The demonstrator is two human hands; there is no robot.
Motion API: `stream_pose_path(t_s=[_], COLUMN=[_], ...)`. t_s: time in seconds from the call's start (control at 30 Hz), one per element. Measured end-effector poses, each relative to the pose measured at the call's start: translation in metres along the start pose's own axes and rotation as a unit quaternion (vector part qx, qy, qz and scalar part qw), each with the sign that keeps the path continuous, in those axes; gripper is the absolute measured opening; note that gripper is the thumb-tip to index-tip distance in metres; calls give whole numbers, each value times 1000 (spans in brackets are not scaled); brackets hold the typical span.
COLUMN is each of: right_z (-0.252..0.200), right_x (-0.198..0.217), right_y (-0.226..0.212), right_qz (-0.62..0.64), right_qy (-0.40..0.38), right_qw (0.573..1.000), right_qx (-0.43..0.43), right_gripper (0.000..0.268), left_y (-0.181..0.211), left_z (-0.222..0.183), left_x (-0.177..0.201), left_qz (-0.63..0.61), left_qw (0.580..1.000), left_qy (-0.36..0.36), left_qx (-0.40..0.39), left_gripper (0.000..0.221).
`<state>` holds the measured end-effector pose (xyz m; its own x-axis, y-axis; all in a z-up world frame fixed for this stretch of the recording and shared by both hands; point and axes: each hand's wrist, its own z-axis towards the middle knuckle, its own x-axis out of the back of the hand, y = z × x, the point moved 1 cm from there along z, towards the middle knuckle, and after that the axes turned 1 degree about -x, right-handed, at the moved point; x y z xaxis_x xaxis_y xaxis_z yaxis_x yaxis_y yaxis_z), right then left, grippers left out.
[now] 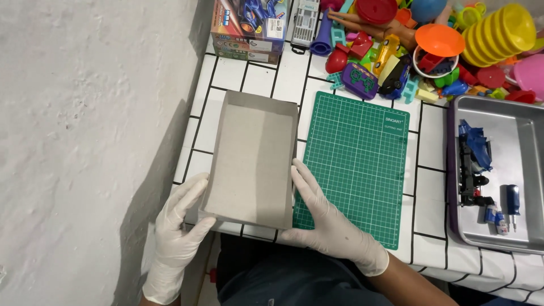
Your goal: Assembling a mini 4WD toy car by fitting the plastic body onto the chassis and placing it into a storage box.
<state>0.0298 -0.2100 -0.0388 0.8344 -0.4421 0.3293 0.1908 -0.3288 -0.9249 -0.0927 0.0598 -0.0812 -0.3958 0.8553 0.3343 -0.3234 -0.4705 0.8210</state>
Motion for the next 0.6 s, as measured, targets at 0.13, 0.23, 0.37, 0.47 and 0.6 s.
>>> stream_pose_path(t_s=[0.13,0.23,0.37,0.47,0.6], right_z=[4,6,10,12,18], right_x=[-1,-5,-5,-5,-2], right_y=[14,23,23,34,23], right_qz=[-19,-35,-32,-28,-10], right_qy=[32,57,83,119,125], right_qw=[998,996,996,992,992], right_qx=[43,51,30,12,8], right_gripper=[102,104,103,101,97], left_y=[-12,-19,-29,-34,-35], left_z=[2,3,4,3,3], left_x=[-5,-10,-19,-26,-29], left_qz=[9,0,-18,-71,-74], left_qw=[1000,1000,999,988,984], left_qy=[-5,-4,1,55,72], left_qx=[20,26,26,121,144], left_gripper=[54,54,54,58,57])
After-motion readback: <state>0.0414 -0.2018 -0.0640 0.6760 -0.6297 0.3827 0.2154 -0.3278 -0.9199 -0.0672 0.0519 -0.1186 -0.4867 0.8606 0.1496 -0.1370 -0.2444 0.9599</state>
